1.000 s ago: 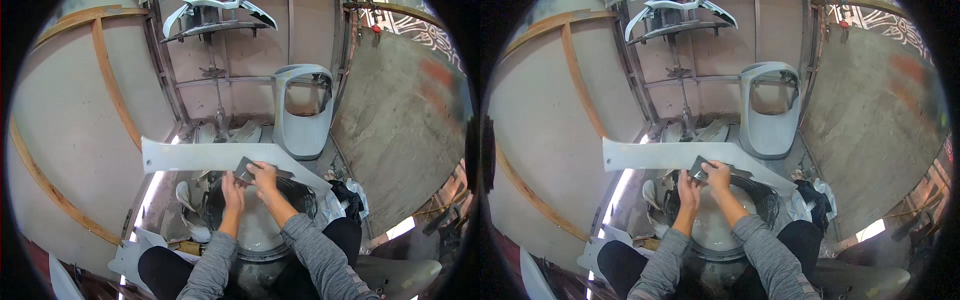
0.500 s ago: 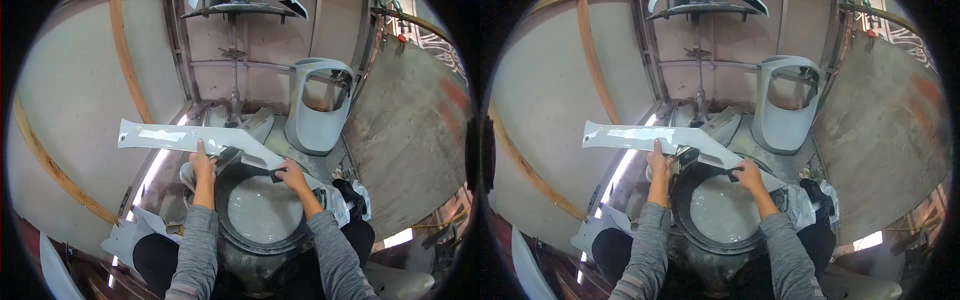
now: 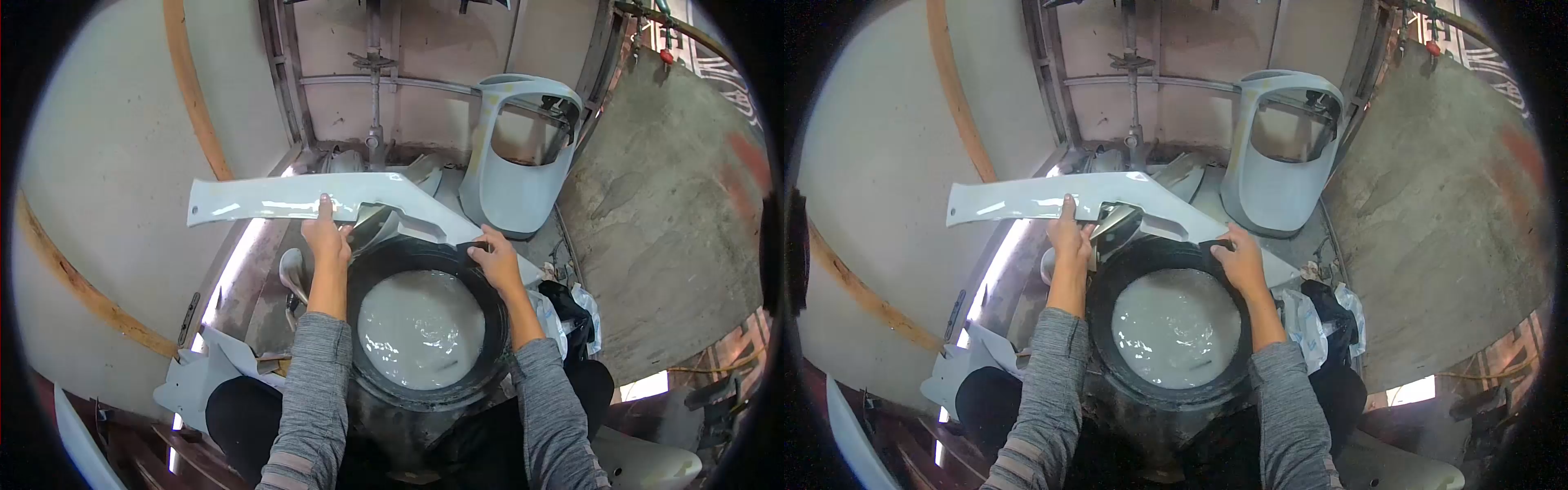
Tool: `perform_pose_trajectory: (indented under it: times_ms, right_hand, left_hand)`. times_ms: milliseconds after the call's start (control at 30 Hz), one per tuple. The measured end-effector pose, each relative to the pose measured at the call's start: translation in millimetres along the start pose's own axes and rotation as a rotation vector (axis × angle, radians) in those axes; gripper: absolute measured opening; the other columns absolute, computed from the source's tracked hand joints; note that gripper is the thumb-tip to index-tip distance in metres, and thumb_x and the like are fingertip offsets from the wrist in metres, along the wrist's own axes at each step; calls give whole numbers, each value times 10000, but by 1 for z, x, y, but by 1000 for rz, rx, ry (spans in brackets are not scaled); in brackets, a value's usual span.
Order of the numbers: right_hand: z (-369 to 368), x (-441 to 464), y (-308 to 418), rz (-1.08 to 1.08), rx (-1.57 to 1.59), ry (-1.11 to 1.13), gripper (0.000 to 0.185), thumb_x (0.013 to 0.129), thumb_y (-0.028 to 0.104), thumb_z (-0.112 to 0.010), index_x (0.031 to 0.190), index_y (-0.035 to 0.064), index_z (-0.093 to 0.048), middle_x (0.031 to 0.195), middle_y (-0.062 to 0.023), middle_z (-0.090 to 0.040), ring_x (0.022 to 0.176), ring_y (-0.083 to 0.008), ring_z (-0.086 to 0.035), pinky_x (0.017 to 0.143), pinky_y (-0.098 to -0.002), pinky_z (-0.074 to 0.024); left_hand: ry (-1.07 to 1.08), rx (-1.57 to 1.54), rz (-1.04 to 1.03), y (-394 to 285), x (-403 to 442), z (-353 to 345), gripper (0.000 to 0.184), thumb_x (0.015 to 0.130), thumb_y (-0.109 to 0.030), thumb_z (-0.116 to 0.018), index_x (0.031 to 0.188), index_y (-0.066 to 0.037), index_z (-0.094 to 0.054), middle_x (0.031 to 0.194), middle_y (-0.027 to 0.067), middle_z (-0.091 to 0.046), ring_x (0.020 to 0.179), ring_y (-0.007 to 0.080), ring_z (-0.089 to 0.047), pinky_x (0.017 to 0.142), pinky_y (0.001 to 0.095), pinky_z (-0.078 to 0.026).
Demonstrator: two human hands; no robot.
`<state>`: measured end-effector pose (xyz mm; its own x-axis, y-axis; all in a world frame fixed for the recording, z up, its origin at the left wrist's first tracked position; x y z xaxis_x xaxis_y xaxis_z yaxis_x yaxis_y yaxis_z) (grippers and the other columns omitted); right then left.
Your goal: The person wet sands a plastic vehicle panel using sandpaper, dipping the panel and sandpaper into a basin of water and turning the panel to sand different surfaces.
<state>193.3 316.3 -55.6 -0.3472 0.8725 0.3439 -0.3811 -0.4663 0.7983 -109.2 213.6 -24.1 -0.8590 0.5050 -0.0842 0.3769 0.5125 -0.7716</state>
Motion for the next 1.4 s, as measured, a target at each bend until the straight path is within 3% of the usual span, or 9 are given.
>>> perform_pose_trajectory:
  times_ms: [300, 533, 633, 700, 967, 1100, 1167, 1267, 1400]
  right_hand:
    - [-51, -33, 12, 169, -113, 189, 192, 745, 163, -750, 921, 89, -736, 1268, -137, -597, 1177, -329, -548, 1003, -421, -421]
    - [-99, -64, -28, 61, 49, 271, 221, 757, 141, -740, 966, 74, -726, 1092, -141, -671, 1024, -306, -633, 887, -383, -489]
    - [-109, -78, -68, -347, 47, 260, 142, 805, 97, -715, 921, 17, -706, 910, -104, -694, 841, -211, -661, 773, -325, -507]
    - [-99, -86, -94, -580, 201, -40, 97, 836, 57, -684, 916, 4, -689, 809, -71, -675, 762, -174, -642, 705, -299, -501]
    - [-109, -110, -116, -815, 911, -16, 158, 885, 28, -632, 1040, -2, -645, 954, -98, -656, 797, -219, -670, 704, -445, -613]
    - [-135, -145, -245, -961, 268, -209, 236, 878, 9, -583, 1113, 0, -602, 987, -126, -649, 817, -250, -644, 713, -483, -585]
    - [-113, -154, -197, -1294, 238, -55, 350, 827, 67, -677, 1160, -39, -647, 1156, -195, -671, 987, -321, -684, 787, -427, -580]
    - [-152, -188, -333, -1228, -202, 353, 354, 852, 94, -635, 1185, -23, -638, 1180, -205, -655, 984, -311, -676, 792, -454, -566]
    - [-166, -212, -383, -1335, 564, 124, 306, 908, 84, -534, 1196, 12, -610, 1119, -202, -641, 929, -343, -652, 726, -583, -555]
  left_hand:
    - [-206, -44, -51, -25, 38, 37, 346, 943, -183, -660, 1178, 41, -541, 1112, 149, -607, 913, 281, -658, 582, 413, -590]
    - [-27, 65, -246, 1, 50, 32, 179, 955, -120, -633, 1060, 25, -633, 924, 80, -665, 751, 184, -658, 657, 327, -563]
    - [68, 191, -232, 15, 35, 30, 204, 933, -89, -648, 1100, 23, -612, 960, 83, -662, 803, 173, -657, 711, 304, -545]
    - [119, 203, -154, 29, 24, 28, 253, 920, -71, -657, 1146, 21, -589, 995, 84, -658, 861, 169, -656, 750, 298, -534]
    - [374, -140, 77, 48, 19, 17, 506, 936, 27, -578, 1385, -126, -399, 1247, 63, -554, 1138, 202, -570, 843, 375, -524]
    - [451, -128, -17, 16, 17, -13, 482, 951, -18, -585, 1378, -122, -387, 1216, 68, -563, 1078, 210, -602, 838, 389, -543]
    - [500, -53, -30, 2, 13, -29, 456, 952, -45, -600, 1355, -117, -399, 1203, 72, -572, 1040, 207, -619, 817, 385, -549]
    - [510, 25, -54, 1, 15, -38, 414, 958, -82, -609, 1324, -105, -417, 1186, 72, -583, 1019, 202, -632, 816, 381, -567]
    - [535, 61, -53, -3, 14, -45, 372, 974, -127, -596, 1301, -93, -423, 1169, 85, -587, 1008, 209, -641, 825, 386, -579]
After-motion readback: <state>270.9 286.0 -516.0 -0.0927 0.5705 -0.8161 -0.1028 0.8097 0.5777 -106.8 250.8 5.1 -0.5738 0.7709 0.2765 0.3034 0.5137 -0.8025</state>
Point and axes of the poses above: each hand's wrist, its own x-axis towards the middle knuckle, its own z-axis out of the back of the hand, y = z × x, the point moved 2 cm from there along x, towards the middle knuckle
